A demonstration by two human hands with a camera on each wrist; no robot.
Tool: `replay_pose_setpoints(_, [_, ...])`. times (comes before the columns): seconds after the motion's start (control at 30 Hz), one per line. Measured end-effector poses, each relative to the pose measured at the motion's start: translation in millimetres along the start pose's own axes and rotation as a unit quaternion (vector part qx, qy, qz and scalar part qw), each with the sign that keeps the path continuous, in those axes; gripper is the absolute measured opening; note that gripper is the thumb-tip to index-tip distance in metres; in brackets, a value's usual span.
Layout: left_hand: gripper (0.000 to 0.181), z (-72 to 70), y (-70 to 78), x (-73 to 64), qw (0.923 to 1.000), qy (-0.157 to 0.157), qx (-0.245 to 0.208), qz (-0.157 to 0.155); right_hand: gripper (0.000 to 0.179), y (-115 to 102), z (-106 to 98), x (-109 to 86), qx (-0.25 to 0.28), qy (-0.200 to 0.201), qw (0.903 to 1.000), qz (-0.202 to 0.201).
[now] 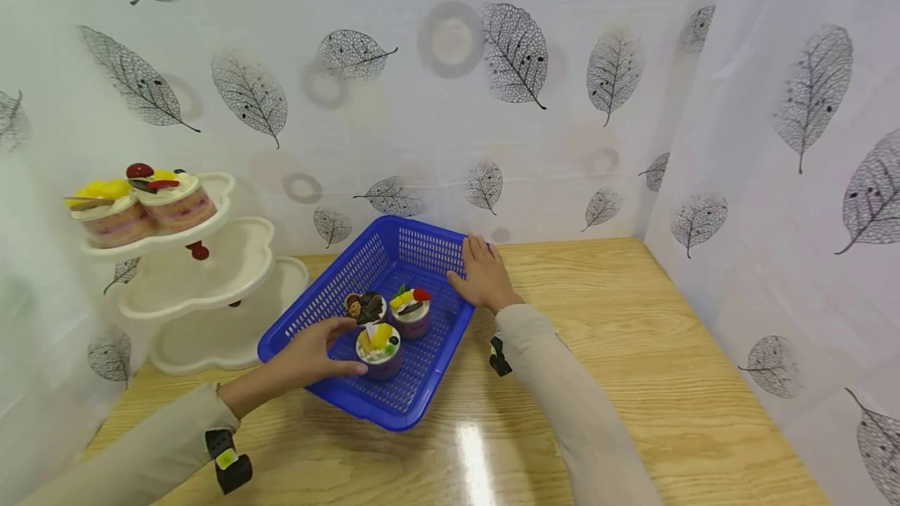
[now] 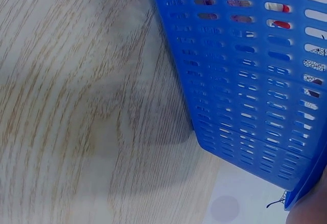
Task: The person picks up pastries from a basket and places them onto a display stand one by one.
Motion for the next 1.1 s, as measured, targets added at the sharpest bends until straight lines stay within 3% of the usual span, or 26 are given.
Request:
replay_pose_setpoints(0.27, [0.081,6.0,0.5,10.7,0.9986,-0.027,0.042,-0.016,0.076,0.5,-0.5,-0.7,0.005,-0.002,1.0,0.001])
replay_pose_setpoints(0.47, [0.08,9.9,0.9,20.1,0.9979,-0.033,0.047,-0.032,0.077,-0.1,-3.0,-0.9,-0.004,-0.002,1.0,0.001])
replay_pose_setpoints(0.83, [0.08,18.4,-2.8,35.0,0.9983,-0.049,-0.015,-0.029,0.076,-1.1,-3.6,-0.9,-0.005,0.0,1.0,-0.002])
replay_pose_setpoints(1.1, [0.083,23.9,-8.7,44.5,0.9938,-0.071,-0.082,-0.025,0.075,1.2,-0.5,0.7,-0.004,0.0,1.0,0.0])
Point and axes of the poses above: each hand's wrist, its own x-axis towards the middle knuckle, its own z-axis out of the palm, y = z × x, the point moved 5 cm from there along x, towards the middle knuckle, and after that the axes turned 7 degrees about -z, right-handed, at the moved point
